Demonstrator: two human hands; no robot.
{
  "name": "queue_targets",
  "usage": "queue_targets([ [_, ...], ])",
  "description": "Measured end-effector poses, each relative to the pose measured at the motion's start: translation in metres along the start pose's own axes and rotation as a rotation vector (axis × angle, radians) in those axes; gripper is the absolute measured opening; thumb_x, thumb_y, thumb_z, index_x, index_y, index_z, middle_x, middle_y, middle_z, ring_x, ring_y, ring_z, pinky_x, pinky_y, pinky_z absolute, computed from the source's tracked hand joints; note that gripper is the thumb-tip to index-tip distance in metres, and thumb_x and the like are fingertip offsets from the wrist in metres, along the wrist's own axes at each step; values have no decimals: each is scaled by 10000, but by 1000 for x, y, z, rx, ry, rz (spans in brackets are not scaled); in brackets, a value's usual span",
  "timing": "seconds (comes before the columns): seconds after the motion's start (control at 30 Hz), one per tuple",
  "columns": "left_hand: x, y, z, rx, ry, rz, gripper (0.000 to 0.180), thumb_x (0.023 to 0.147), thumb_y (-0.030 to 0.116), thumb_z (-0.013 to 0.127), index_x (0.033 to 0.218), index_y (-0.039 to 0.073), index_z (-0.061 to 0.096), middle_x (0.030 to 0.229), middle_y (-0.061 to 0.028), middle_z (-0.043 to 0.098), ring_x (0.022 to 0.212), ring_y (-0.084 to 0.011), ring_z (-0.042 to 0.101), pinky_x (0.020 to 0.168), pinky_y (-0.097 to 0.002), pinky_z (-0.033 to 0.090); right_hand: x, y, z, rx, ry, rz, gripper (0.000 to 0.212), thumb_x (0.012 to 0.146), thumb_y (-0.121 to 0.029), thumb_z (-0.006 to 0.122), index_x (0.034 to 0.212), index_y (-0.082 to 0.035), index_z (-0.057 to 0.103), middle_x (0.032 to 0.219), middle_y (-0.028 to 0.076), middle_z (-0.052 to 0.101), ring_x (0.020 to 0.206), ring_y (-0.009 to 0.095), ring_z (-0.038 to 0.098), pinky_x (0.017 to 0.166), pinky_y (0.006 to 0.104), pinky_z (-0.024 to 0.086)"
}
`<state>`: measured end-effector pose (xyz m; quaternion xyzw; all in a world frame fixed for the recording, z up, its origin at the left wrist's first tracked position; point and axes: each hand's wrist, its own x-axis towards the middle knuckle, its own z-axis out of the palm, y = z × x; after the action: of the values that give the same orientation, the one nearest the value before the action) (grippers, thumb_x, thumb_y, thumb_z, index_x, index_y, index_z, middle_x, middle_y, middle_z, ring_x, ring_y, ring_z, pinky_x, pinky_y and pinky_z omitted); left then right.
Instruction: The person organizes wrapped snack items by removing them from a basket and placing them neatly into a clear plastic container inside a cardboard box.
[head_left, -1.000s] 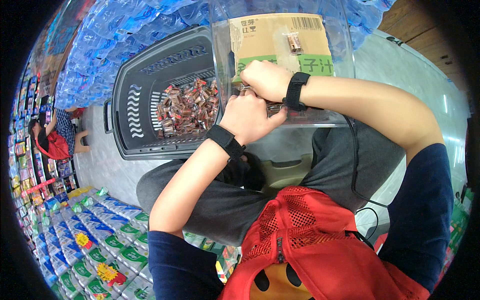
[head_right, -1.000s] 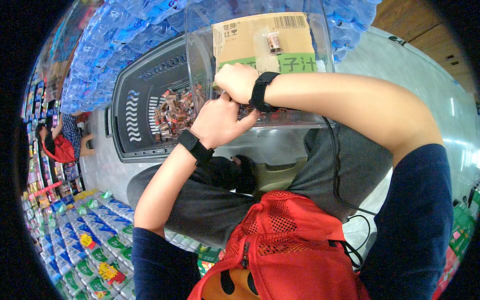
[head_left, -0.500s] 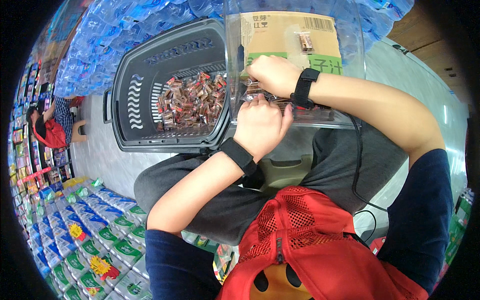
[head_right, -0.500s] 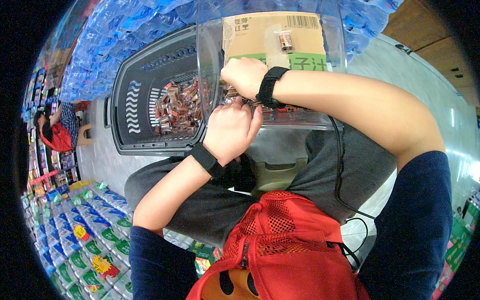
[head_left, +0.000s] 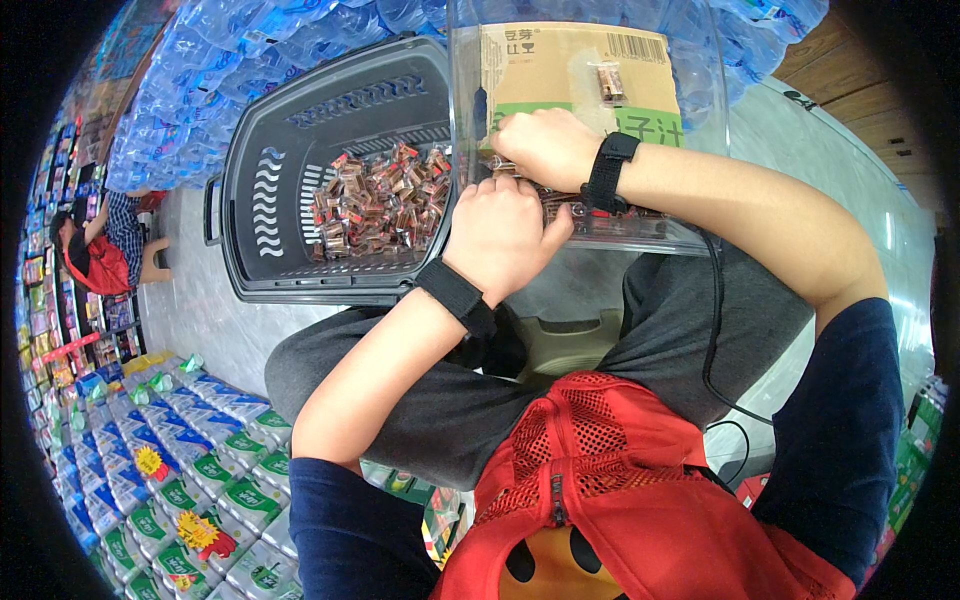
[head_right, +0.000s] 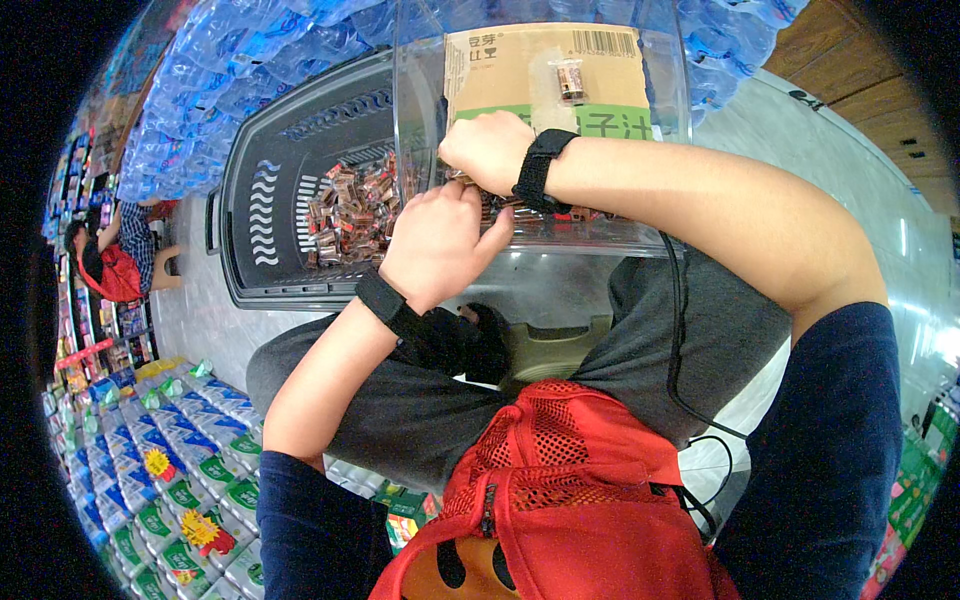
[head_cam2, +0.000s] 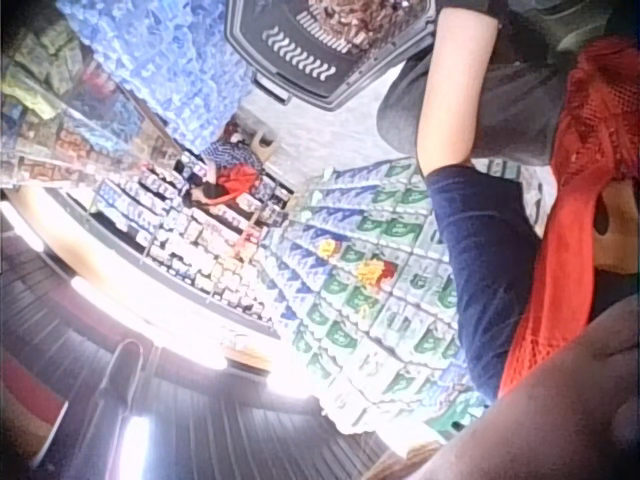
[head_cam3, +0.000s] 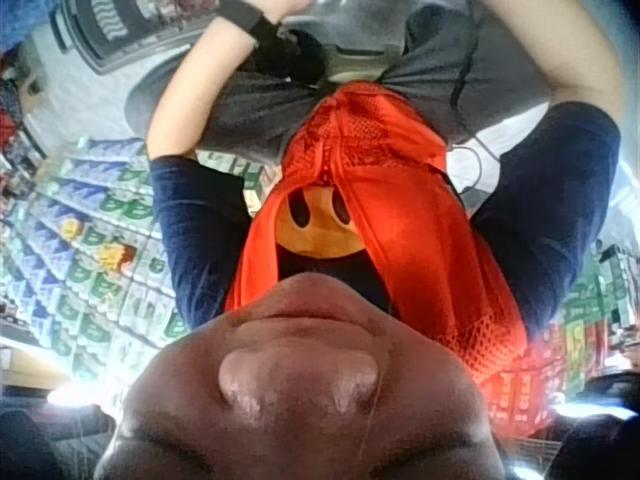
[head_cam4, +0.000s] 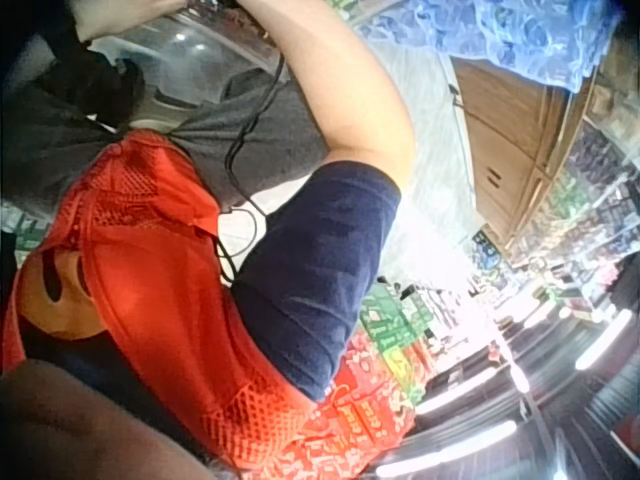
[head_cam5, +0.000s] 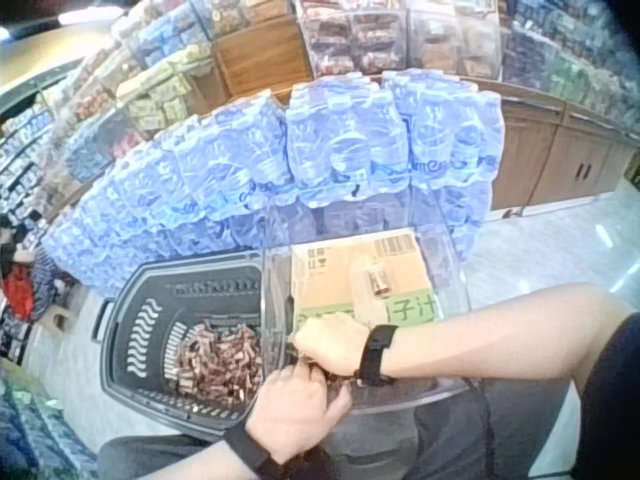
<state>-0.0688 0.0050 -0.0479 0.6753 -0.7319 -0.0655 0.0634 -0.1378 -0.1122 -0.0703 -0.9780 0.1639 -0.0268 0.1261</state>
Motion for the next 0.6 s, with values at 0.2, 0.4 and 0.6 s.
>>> queue_targets([
  [0.2,-2,6,1,61,-106,3,400,811,318,429,729,-39,591,763,-185,575,695,-293,580,657,-391,449,1,1,4,-46,24,-152,246,730,-149,504,954,-72,570,994,128,513,918,260,541,737,344,466],
  [0.4,-7,5,11,27,36,13,333,820,277,424,753,-20,560,755,-161,573,701,-282,580,653,-378,458,2,7,6,-61,67,-319,264,748,-161,484,995,-101,555,990,105,474,977,249,492,826,361,410],
  [0.6,-7,6,12,38,65,29,293,815,273,439,777,0,540,732,-149,577,697,-278,580,640,-363,461,2,8,5,-155,-25,-409,198,741,-200,496,901,-168,608,951,48,488,933,201,500,757,333,420],
])
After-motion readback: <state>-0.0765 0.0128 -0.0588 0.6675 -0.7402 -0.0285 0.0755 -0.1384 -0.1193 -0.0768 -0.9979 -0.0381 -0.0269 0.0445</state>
